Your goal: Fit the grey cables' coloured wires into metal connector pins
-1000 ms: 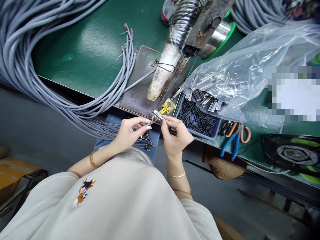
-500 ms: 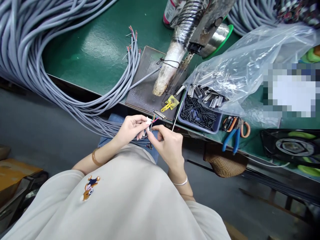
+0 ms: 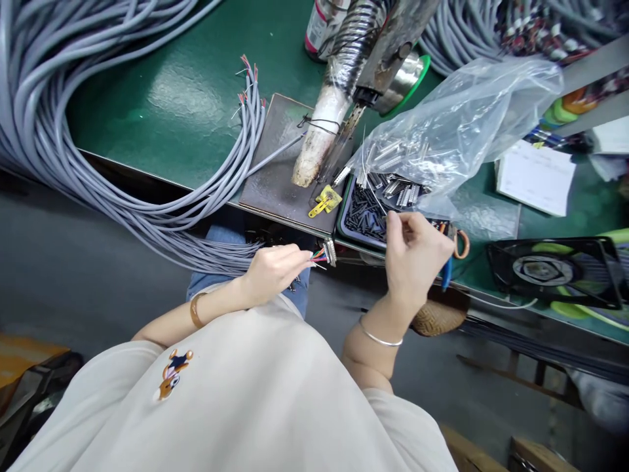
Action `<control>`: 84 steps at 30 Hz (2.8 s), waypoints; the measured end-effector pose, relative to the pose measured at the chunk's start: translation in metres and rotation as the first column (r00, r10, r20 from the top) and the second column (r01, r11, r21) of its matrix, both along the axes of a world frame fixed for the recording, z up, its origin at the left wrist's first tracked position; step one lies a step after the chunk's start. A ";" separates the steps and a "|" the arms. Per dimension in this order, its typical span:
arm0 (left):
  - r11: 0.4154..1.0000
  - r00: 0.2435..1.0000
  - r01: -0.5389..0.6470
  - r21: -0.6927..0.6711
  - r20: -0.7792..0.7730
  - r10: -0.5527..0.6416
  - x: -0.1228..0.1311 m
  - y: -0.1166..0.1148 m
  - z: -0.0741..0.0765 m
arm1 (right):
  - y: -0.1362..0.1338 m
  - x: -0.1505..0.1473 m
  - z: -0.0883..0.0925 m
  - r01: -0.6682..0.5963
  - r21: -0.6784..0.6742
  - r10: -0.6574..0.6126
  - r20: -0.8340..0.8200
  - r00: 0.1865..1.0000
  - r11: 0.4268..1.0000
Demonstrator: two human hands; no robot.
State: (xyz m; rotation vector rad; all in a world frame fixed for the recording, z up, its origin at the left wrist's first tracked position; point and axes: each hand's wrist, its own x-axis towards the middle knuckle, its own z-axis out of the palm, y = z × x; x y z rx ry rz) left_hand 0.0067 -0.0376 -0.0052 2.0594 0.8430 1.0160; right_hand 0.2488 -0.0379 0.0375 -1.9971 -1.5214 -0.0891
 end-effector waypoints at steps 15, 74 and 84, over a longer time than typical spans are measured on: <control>0.667 0.976 0.057 -0.743 0.184 0.121 -0.017 0.028 0.003 | 0.025 0.025 -0.011 0.033 -0.193 -0.034 -0.001 0.999 0.981; 0.800 0.954 -0.068 -0.596 0.197 0.228 0.001 0.032 0.017 | -0.011 -0.076 -0.013 -0.163 0.239 0.245 -0.369 0.897 0.957; 0.699 0.929 0.036 -0.714 0.281 0.239 0.001 0.048 0.015 | -0.007 -0.077 -0.026 -0.311 0.206 0.369 -0.387 0.845 0.928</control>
